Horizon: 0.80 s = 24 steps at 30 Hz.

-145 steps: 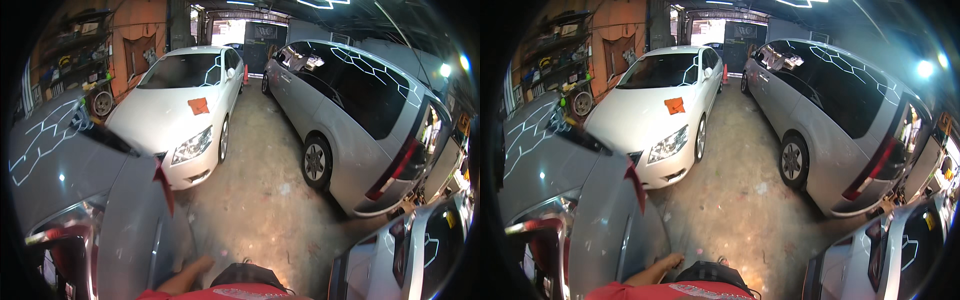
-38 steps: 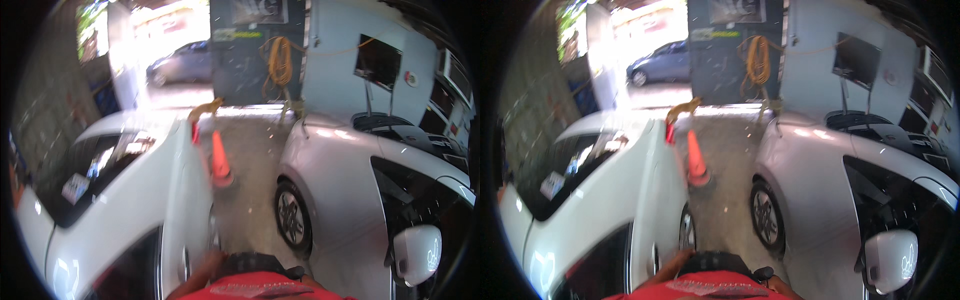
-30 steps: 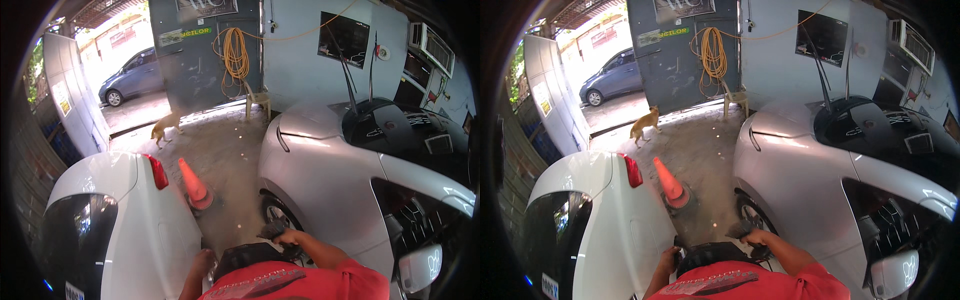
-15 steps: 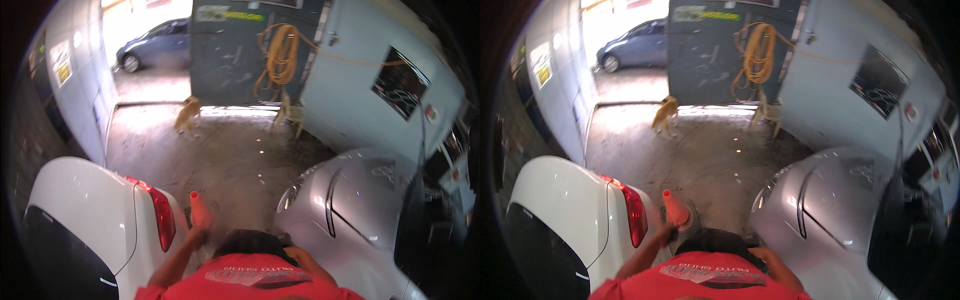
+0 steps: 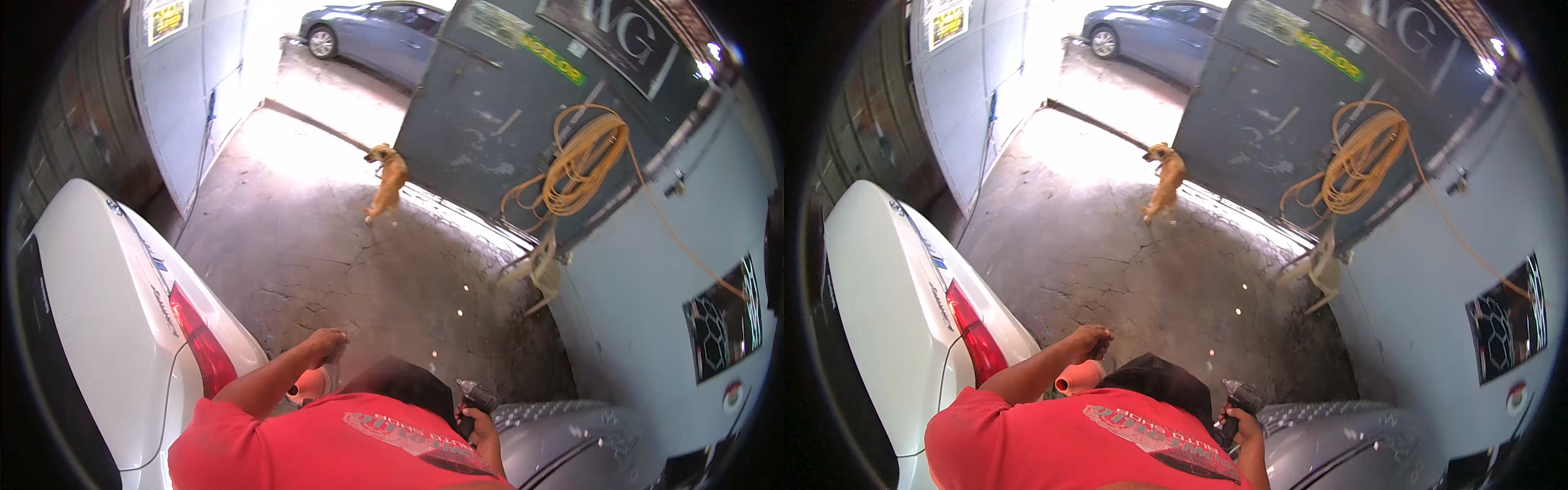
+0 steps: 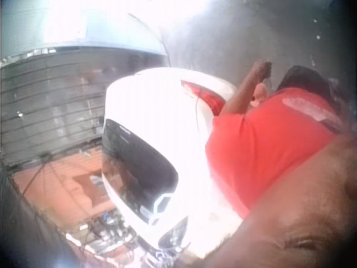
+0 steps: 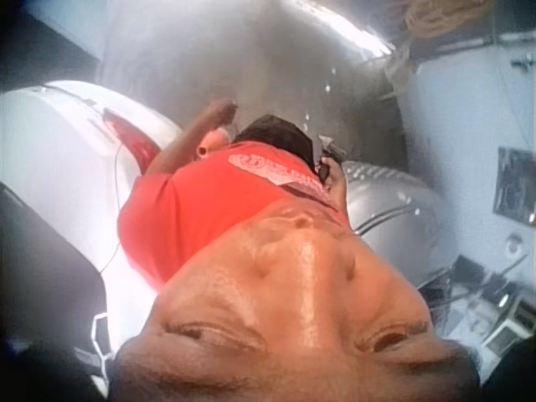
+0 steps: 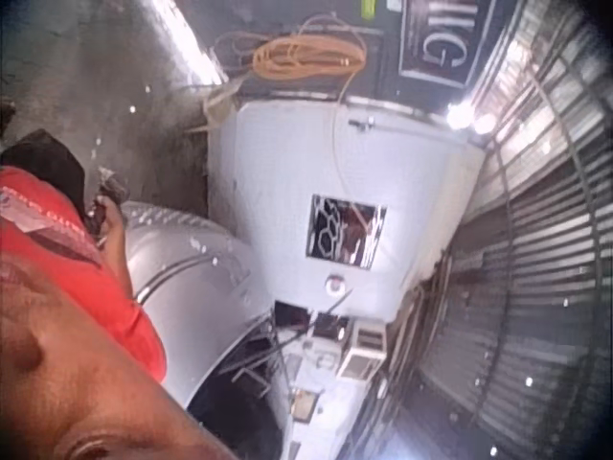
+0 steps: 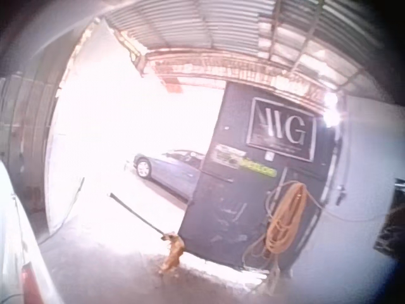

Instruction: The person walks through a garage and uses a cordless impact driver to remove screws from the rear bumper of a dark-colored car. They then manually pull the bumper away from the vehicle to detach it.

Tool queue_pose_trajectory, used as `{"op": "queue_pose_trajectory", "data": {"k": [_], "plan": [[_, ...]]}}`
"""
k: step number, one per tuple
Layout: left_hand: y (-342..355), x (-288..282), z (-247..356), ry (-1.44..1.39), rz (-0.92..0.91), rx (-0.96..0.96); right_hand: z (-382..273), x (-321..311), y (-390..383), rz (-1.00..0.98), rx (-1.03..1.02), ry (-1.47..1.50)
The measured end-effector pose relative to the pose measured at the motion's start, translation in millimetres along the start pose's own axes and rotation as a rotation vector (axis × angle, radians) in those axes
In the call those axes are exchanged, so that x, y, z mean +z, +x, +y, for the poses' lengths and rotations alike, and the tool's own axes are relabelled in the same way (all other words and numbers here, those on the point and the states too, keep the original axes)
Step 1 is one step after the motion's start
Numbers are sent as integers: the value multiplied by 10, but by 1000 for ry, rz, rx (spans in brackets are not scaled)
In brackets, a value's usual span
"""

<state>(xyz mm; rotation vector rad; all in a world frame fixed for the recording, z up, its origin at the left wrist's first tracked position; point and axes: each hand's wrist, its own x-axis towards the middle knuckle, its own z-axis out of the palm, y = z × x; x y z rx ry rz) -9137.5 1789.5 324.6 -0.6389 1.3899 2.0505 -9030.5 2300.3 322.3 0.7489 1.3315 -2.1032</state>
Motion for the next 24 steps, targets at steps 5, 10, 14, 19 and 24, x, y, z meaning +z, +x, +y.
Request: {"op": "queue_pose_trajectory", "data": {"k": [5,10,14,19,24], "plan": [[359,-359,750,-349,112,71,-1273,612,1382,16,242,-234],[1098,-1234,1412,-811,299,265,-2237,2134,2769,-171,-45,-580],[1707,-1764,2937,-975,183,555,-3128,3363,4109,-342,-154,-642],[2168,-1832,5728,-1020,114,753,-4325,5568,4826,-545,-386,-584],[2916,-1721,7659,-1037,-16,827,-5237,7162,5568,-695,-708,-725]]}}
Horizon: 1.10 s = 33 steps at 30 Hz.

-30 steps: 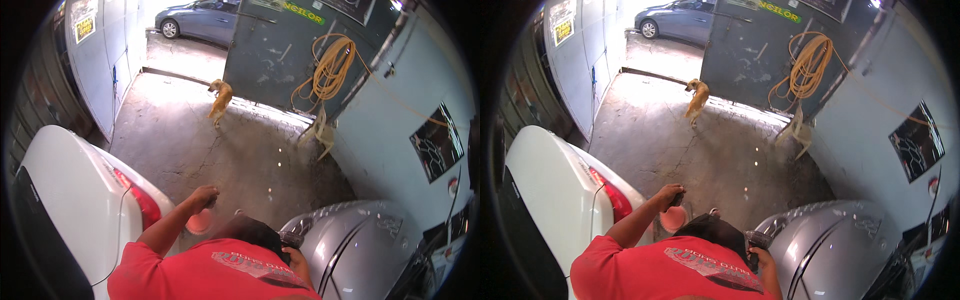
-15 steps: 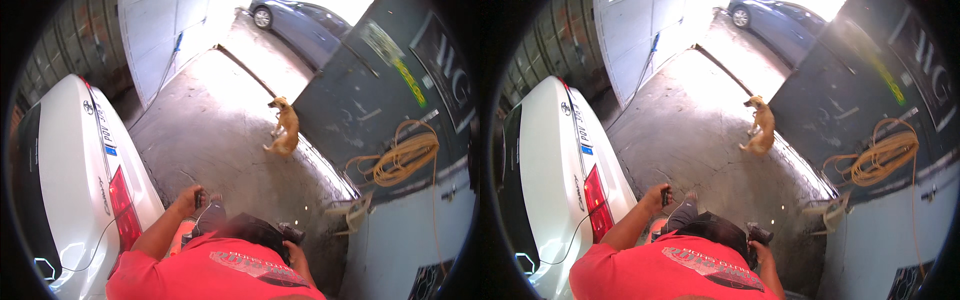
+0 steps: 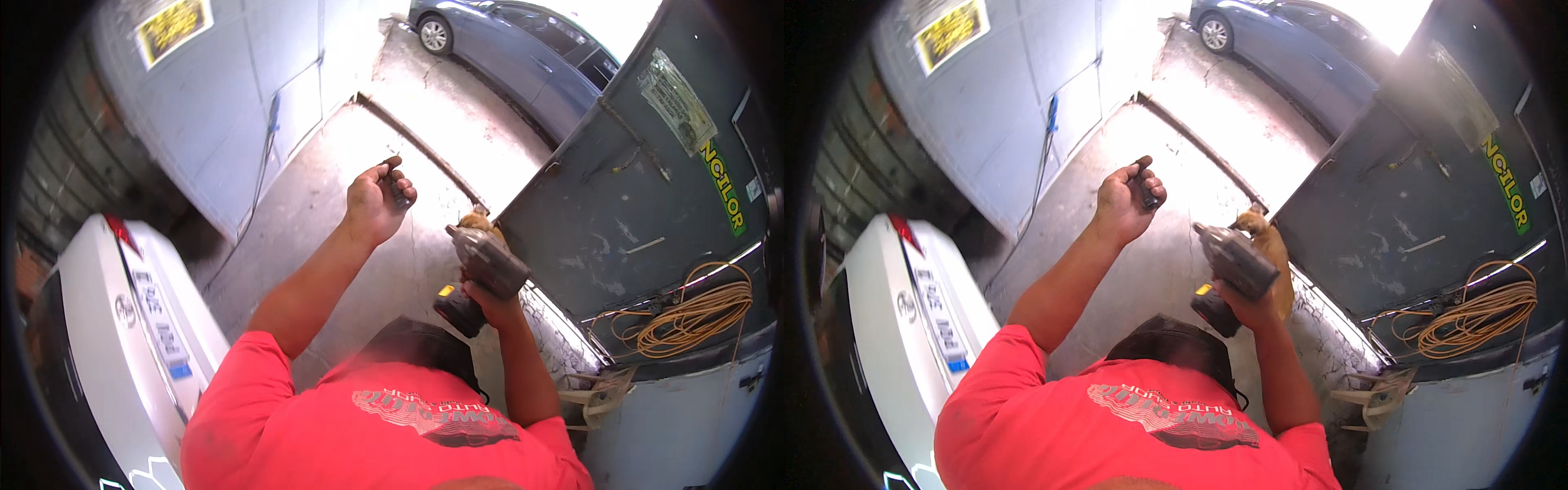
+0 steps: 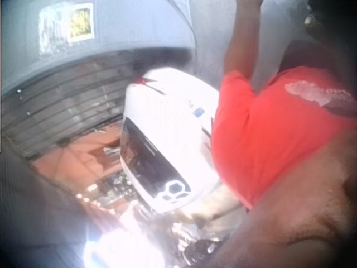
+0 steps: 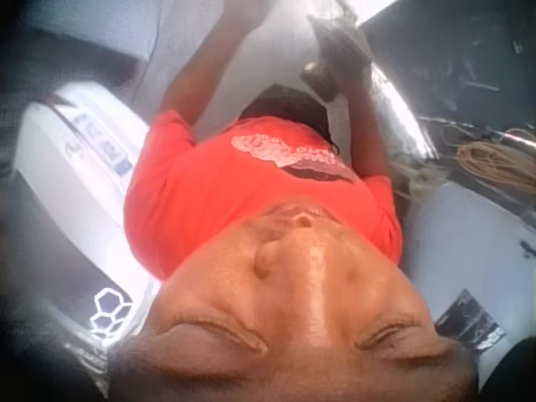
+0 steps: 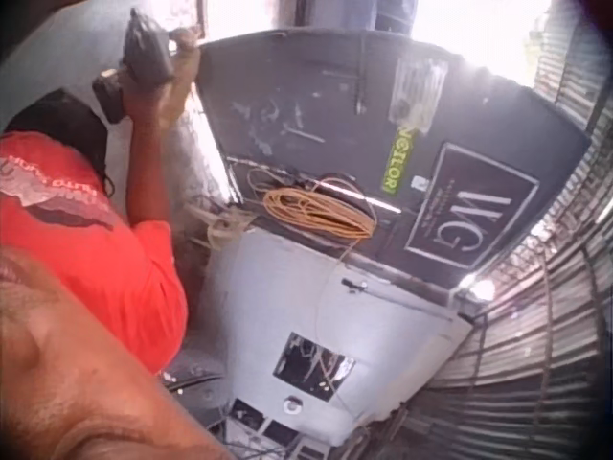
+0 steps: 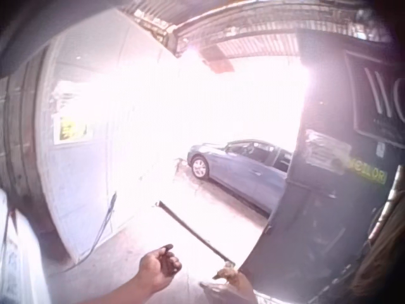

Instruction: The person walks through a garage and uses a cordless impact driver to remove screws from the rear bumper of a dark-colored car. They then manually pull the bumper away from the vehicle to detach it.

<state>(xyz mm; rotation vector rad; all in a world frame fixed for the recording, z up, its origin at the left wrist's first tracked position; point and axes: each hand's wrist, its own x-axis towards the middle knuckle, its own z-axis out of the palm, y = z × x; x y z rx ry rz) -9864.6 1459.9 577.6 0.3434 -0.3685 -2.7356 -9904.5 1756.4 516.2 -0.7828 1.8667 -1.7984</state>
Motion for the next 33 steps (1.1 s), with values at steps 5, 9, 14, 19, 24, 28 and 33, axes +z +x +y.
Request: {"op": "queue_pose_trajectory", "data": {"k": [5,9,14,19,24,28,33], "plan": [[1403,737,-223,-60,-62,51,-294,-79,1659,-94,-68,263],[2636,969,-394,-124,-80,192,38,-516,2925,-98,-131,298],[3989,1668,-492,-126,-76,384,141,-1159,4445,-87,-225,144],[5191,2223,-431,-128,-245,333,-122,-1814,5704,13,-519,-346],[6380,2619,-721,-44,-271,252,-160,-2547,6932,105,-766,-381],[7579,3008,-1045,-6,-542,188,34,-3208,7902,236,-705,-324],[8670,3738,-1418,96,-886,51,-173,-4012,8773,401,-841,-443]]}}
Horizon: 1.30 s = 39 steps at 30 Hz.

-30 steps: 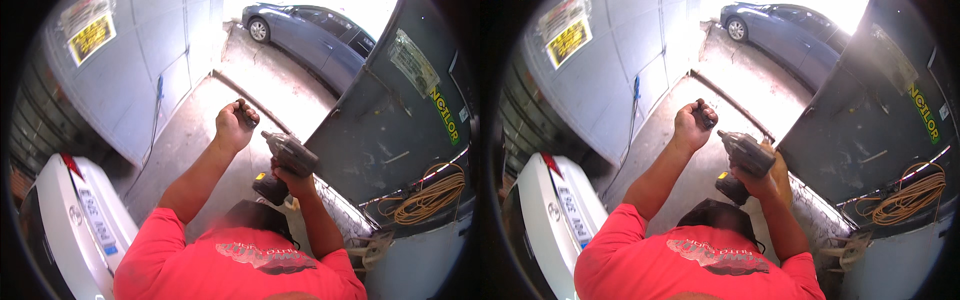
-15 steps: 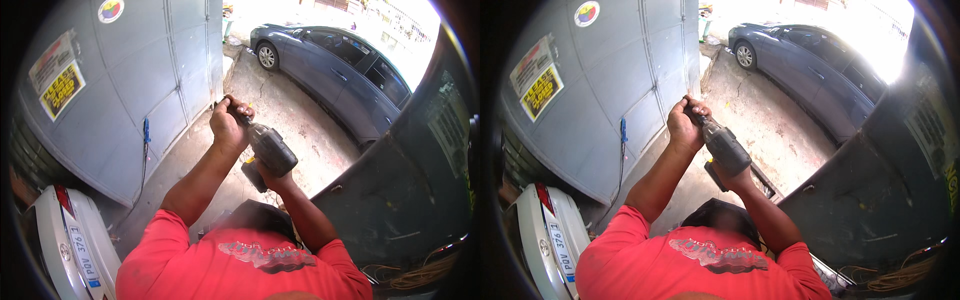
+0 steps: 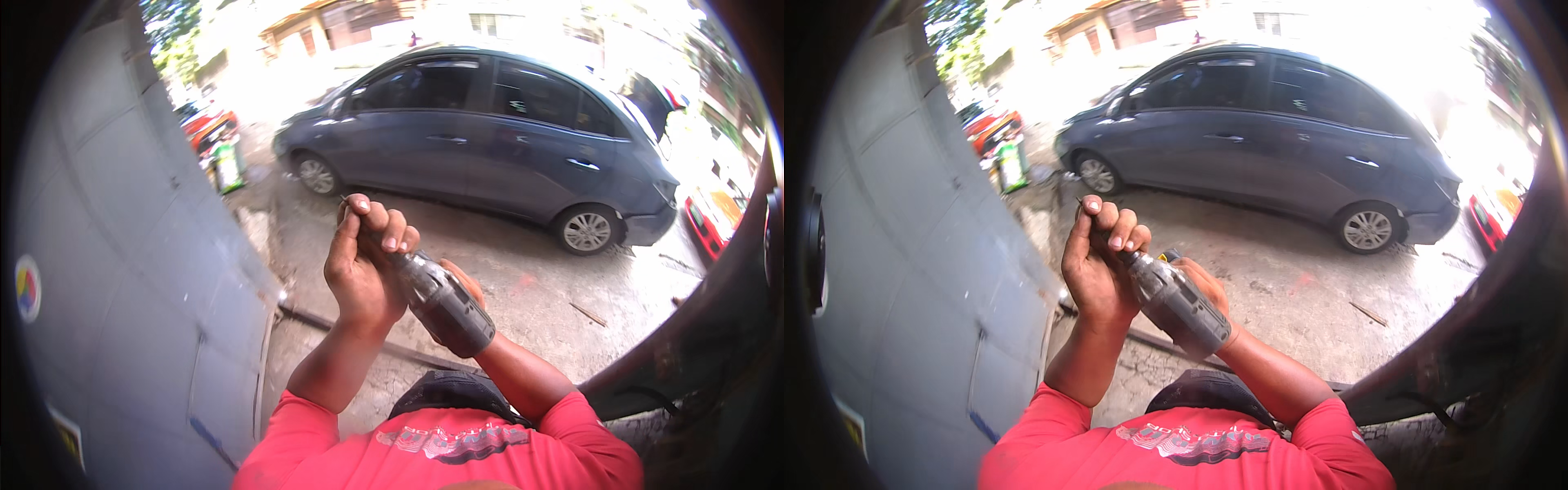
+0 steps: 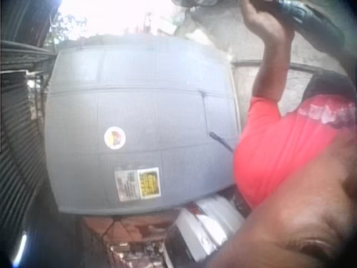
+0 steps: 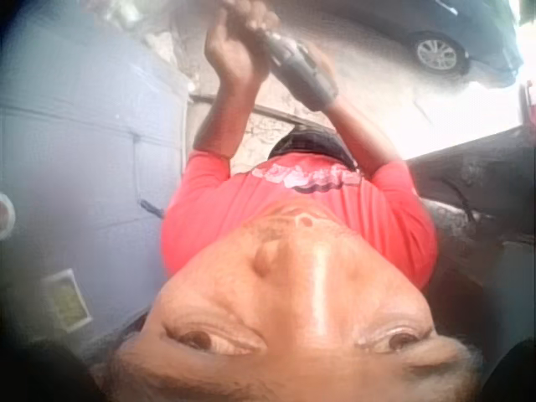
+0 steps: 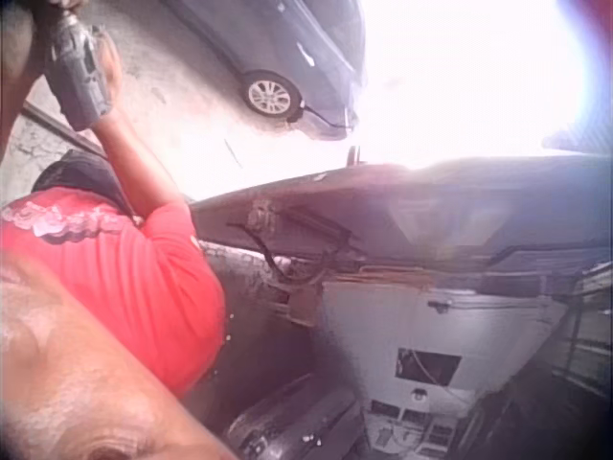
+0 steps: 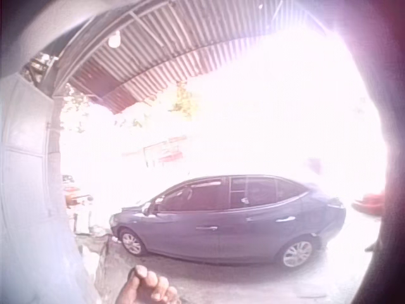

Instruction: The person walks through a garage and uses a cordless impact driver to remove screws from the rear bumper of a dark-colored car. They then manually pull the bumper away from the vehicle to detach it.

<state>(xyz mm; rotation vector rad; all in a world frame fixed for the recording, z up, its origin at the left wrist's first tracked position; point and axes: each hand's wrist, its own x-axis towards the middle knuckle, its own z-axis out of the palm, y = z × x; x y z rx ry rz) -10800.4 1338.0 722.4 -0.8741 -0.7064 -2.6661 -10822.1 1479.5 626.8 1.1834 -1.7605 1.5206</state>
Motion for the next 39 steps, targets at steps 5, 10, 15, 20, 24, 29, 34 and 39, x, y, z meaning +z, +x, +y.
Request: {"op": "queue_pose_trajectory", "data": {"k": [5,10,15,20,24,29,34,39], "plan": [[1270,-143,-713,-99,-141,-153,758,-504,585,184,334,142],[2108,-490,-1498,-236,-172,-262,1776,-1031,938,214,78,-237],[2744,-721,-2773,-184,-224,-367,2726,-1857,833,341,394,253],[3302,-664,-4149,-231,-134,-476,3324,-2857,759,389,57,-506],[3720,-469,-5259,-281,-33,-604,3656,-3765,677,582,445,385],[4048,-103,-6502,-158,-181,-939,3677,-4823,707,867,457,727],[4110,-175,-7766,-226,-546,-1197,3776,-5753,463,1005,476,561],[4057,-421,-9188,-278,-666,-1881,4055,-6623,263,1145,485,392]]}}
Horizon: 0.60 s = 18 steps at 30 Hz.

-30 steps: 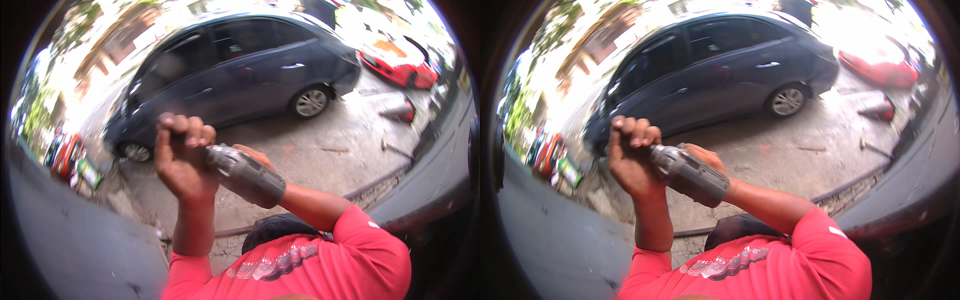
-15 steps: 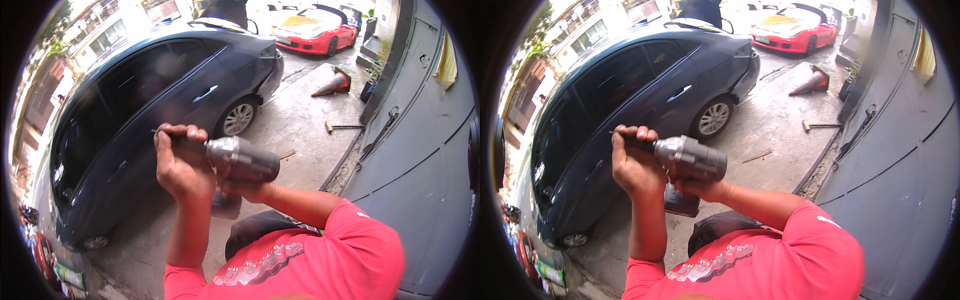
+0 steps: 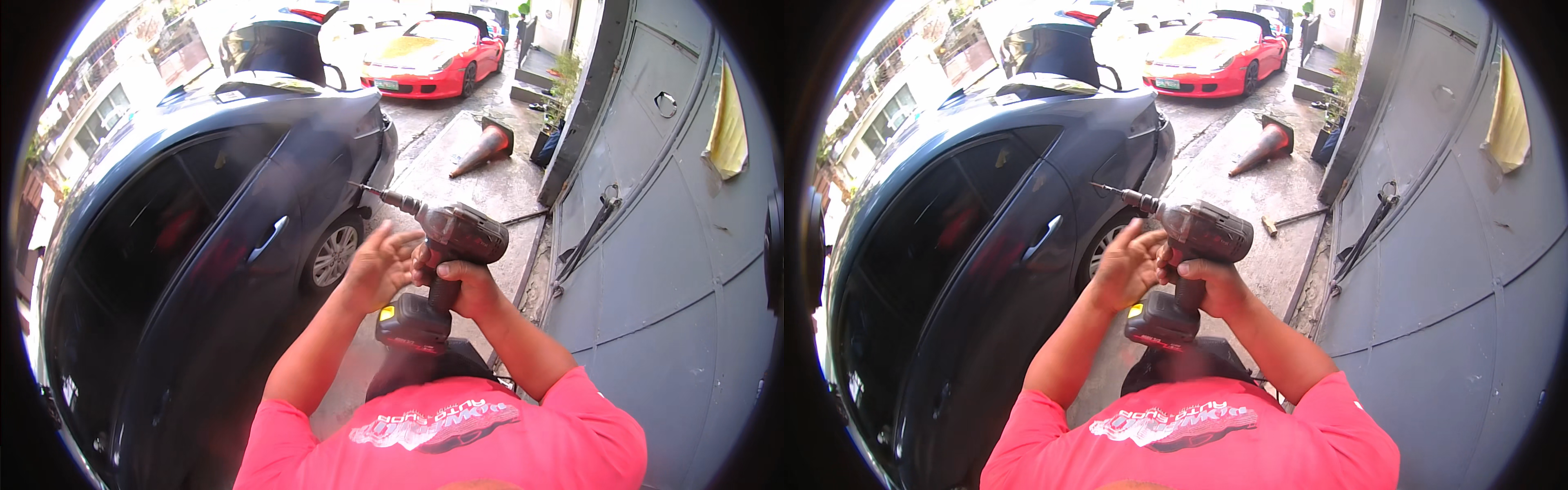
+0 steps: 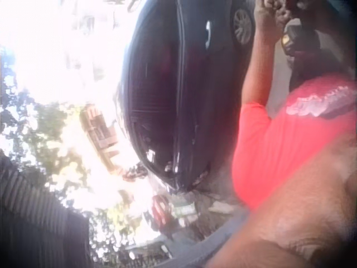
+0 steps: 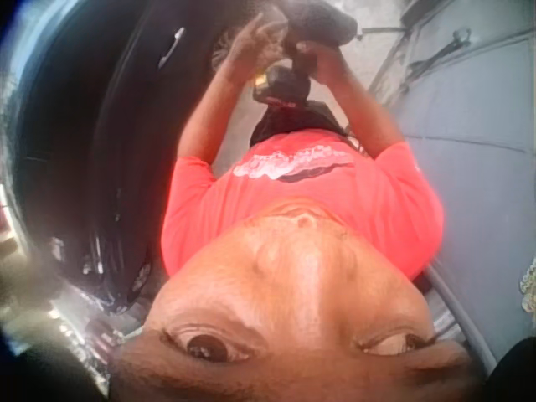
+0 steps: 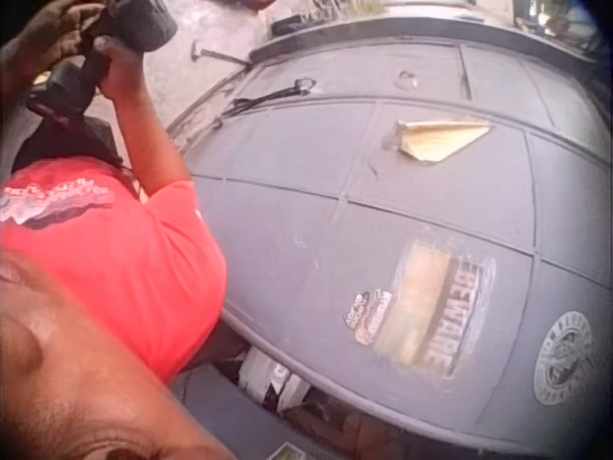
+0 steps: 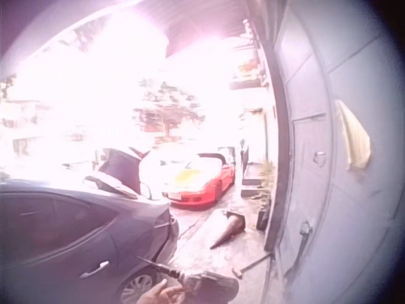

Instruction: The person walks through a garage and uses a cordless impact driver to remove screws from the rear bumper of a dark-colored car. They then manually pull the bumper away from the vehicle to detach it.

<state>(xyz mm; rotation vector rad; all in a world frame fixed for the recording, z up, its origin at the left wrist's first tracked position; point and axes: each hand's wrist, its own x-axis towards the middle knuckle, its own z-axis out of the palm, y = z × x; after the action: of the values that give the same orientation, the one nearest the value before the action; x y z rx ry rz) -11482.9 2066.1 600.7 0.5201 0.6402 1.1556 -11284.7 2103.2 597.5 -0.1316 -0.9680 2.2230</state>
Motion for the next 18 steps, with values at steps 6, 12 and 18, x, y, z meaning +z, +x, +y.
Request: {"op": "queue_pose_trajectory", "data": {"k": [6,12,18], "plan": [[1158,-583,405,-111,-38,-377,-121,-708,1020,99,129,-14],[2258,-1094,964,85,-138,-446,-276,-1350,2012,233,193,57],[3156,-1593,1025,-55,-164,-452,-446,-1943,2647,319,203,81]]}}
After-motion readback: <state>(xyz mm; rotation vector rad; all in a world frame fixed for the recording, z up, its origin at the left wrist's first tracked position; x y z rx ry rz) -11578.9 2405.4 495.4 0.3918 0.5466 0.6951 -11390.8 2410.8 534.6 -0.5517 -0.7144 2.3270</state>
